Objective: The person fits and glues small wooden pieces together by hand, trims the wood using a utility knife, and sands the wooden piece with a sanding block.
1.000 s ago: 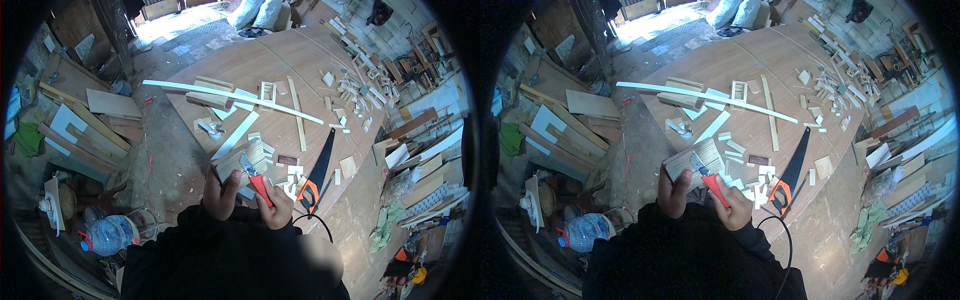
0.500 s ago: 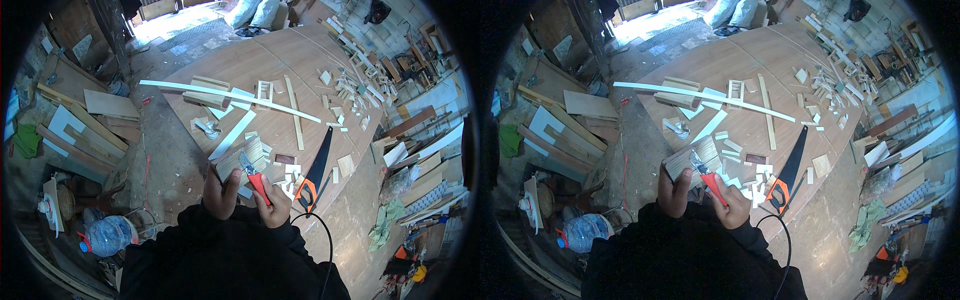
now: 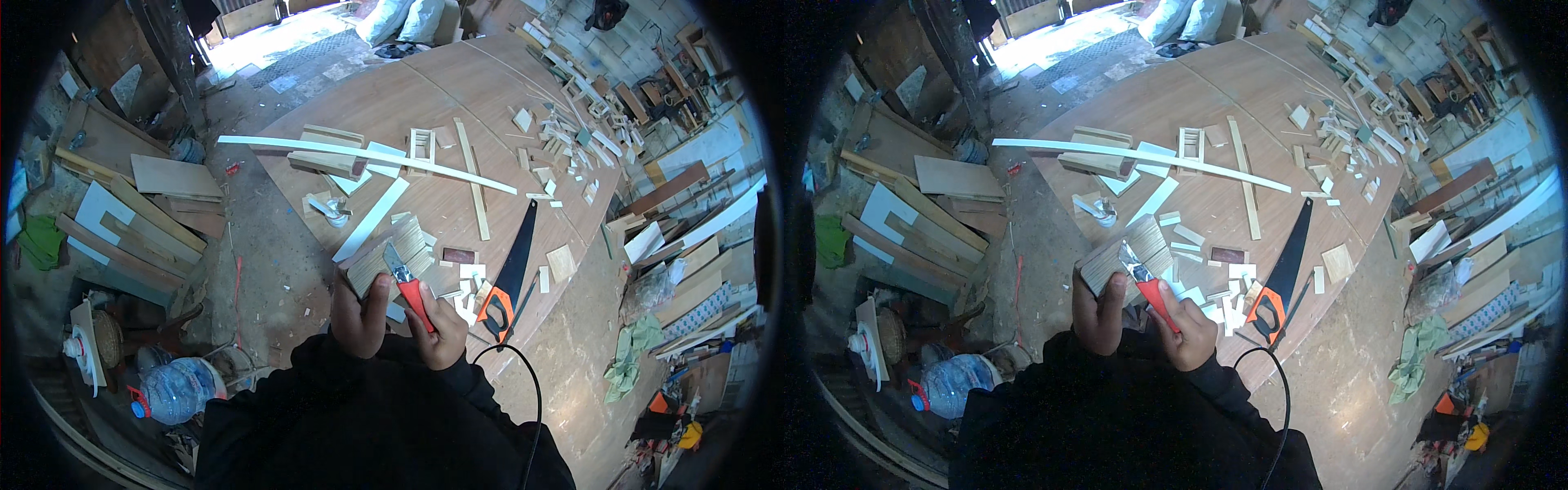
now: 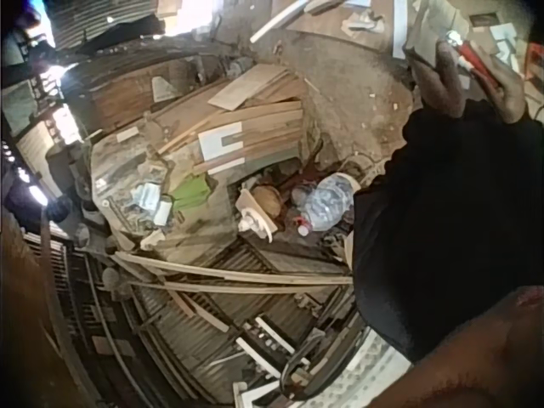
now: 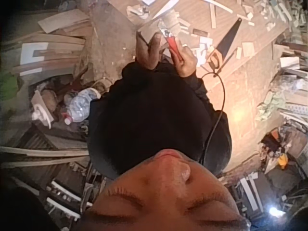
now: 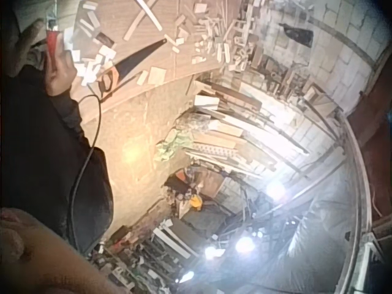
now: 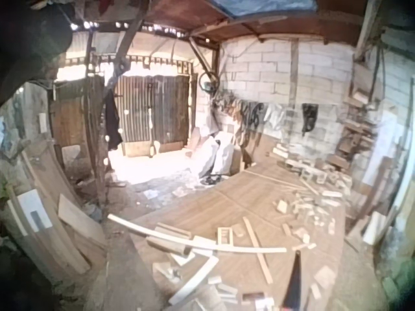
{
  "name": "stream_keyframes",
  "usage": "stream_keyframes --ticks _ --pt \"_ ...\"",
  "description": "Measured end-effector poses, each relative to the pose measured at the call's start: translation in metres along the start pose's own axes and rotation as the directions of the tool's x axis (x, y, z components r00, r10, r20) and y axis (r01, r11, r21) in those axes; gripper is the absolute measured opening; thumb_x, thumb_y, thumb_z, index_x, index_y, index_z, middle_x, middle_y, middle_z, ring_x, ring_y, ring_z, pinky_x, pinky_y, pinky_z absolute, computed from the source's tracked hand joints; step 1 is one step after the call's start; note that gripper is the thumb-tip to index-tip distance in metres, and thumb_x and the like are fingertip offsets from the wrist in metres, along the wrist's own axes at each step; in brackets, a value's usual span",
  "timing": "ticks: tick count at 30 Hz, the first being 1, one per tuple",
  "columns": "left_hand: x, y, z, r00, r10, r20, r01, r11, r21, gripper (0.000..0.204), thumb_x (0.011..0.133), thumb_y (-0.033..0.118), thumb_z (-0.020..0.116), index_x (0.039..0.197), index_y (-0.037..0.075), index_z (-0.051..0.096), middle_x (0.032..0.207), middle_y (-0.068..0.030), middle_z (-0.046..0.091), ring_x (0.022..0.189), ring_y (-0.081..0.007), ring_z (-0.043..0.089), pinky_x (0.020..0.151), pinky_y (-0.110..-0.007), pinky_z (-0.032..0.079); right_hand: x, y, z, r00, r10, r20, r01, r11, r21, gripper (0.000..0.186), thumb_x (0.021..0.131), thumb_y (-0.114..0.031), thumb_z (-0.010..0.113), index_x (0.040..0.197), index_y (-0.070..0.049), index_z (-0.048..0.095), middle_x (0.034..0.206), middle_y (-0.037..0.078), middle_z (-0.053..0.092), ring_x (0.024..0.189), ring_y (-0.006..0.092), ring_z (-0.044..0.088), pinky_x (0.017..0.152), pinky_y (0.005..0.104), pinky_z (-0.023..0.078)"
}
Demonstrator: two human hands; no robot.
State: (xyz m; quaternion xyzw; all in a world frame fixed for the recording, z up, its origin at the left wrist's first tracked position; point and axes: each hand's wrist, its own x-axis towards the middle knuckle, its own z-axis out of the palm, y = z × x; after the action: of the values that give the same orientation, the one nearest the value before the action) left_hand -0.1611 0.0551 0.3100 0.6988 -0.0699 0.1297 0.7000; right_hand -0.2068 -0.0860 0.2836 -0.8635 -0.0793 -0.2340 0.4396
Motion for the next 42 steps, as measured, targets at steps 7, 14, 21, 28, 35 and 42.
stream_keyframes --ticks 7,14,21,28,35,42 --pt "0.012 0.005 -0.007 0.991 -0.129 0.025 0.131 0.986 -0.098 0.043 0.097 0.026 0.053 0.121 -0.007 0.04 0.11 -0.0181 0.054 0.101 -0.0218 0.056 0.086 -0.034 0.046 0.006 -0.004 -0.007 0.998 -0.009 0.068 0.013 0.998 -0.061 0.055 0.078 -0.003 0.072 0.13 -0.004 0.054 0.065 0.011 0.05 0.054 0.0207 0.049 0.053 0.0279 0.041" --pt "0.024 0.018 -0.021 0.985 -0.148 -0.083 0.14 0.985 -0.102 0.047 0.096 0.028 0.055 0.123 -0.007 0.039 0.109 -0.0151 0.053 0.1 -0.02 0.054 0.089 -0.034 0.044 0.003 0.003 -0.02 0.996 -0.02 0.091 0.021 1.0 -0.003 0.061 0.073 0.0 0.075 0.13 -0.012 0.057 0.062 0.008 0.043 0.049 0.0212 0.046 0.047 0.0303 0.039" --pt "0.02 0.016 -0.023 0.996 -0.09 0.021 0.092 0.984 -0.151 0.046 0.096 0.023 0.055 0.124 -0.008 0.037 0.11 -0.0163 0.053 0.1 -0.0183 0.055 0.087 -0.031 0.046 0.007 -0.002 -0.021 0.99 -0.117 0.08 0.115 0.993 0.04 0.062 0.072 0.0 0.075 0.13 -0.012 0.057 0.062 0.008 0.041 0.048 0.0208 0.044 0.046 0.0307 0.038" --pt "0.02 0.015 -0.025 0.984 -0.103 0.145 0.138 0.957 -0.257 0.049 0.095 0.019 0.056 0.125 -0.011 0.033 0.114 -0.0193 0.053 0.104 -0.0208 0.056 0.09 -0.032 0.047 0.01 -0.004 -0.025 0.993 -0.083 0.078 0.082 0.996 0.017 0.056 0.074 -0.003 0.075 0.127 -0.01 0.059 0.062 0.008 0.042 0.047 0.0209 0.044 0.046 0.0304 0.037" --pt "0.022 0.014 -0.033 0.98 -0.111 0.164 0.144 0.968 -0.205 0.048 0.095 0.021 0.056 0.124 -0.011 0.034 0.111 -0.0198 0.054 0.104 -0.0208 0.056 0.088 -0.032 0.047 0.011 -0.005 -0.025 0.992 -0.078 0.097 0.077 0.997 0.015 0.054 0.074 -0.003 0.074 0.126 -0.01 0.06 0.062 0.007 0.042 0.048 0.0213 0.045 0.046 0.0303 0.038" --pt "0.027 0.013 -0.033 0.986 0.041 0.164 -0.046 0.999 0.027 0.042 0.095 0.026 0.056 0.118 -0.006 0.043 0.105 -0.0171 0.054 0.095 -0.0206 0.055 0.081 -0.034 0.046 0.01 -0.005 -0.022 0.994 -0.048 0.102 0.047 0.999 0.012 0.054 0.075 -0.003 0.074 0.126 -0.01 0.06 0.061 0.008 0.042 0.048 0.0198 0.044 0.046 0.0297 0.038"
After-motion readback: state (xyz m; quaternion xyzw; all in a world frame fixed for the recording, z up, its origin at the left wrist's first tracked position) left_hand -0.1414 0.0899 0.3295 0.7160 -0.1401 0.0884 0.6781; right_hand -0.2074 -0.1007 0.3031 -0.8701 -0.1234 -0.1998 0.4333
